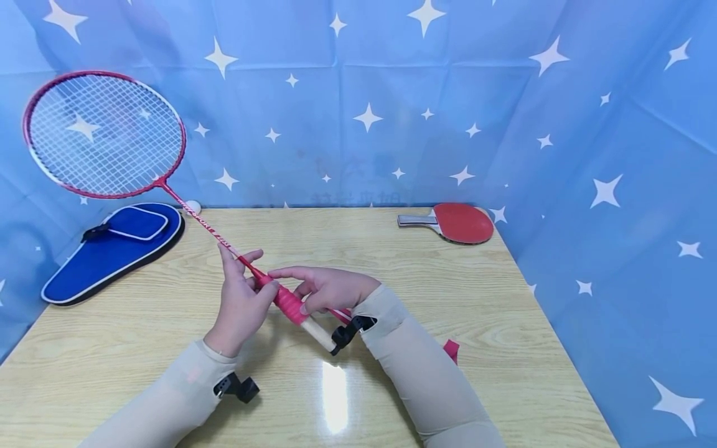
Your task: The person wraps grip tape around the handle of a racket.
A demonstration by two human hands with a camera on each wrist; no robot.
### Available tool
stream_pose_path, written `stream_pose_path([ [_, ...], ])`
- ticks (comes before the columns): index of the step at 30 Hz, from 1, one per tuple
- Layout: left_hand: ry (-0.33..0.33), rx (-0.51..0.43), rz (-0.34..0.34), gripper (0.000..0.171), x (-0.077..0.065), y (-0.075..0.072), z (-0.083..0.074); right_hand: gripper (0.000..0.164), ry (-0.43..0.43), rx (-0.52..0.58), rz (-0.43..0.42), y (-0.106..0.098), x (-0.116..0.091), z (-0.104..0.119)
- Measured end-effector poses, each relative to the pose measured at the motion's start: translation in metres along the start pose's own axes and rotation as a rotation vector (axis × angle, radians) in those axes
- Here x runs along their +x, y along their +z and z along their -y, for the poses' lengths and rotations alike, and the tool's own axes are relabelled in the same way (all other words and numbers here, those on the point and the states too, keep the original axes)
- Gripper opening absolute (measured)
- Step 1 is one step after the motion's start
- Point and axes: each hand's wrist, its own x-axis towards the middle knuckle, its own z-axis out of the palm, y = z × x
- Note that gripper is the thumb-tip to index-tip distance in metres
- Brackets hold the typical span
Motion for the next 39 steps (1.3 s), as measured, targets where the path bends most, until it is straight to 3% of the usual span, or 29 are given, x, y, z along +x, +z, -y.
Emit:
stream_pose_path([
  [11,-0.007,0.014,-0.001,0.134,0.0012,-0.0008,0.0005,0.087,-0.013,-0.065,-0.033,-0.0006,0.0010,-0.0015],
  [22,-0.005,-0.008,0.002,0.127,0.0023,-0.0020,0.0008,0.090,0.004,0.015,-0.001,-0.0015,0.0005,-0.0005],
  [30,-0.012,-0.030,0.010,0.129,0.0009,-0.0031,-0.0016,0.089,0.015,-0.031,-0.039,0.0002,0.0009,-0.0001],
  [39,-0.008,0.028,0.003,0.133,0.0008,-0.0031,-0.0011,0.087,0.019,-0.044,-0.051,-0.0001,0.0005,-0.0011],
])
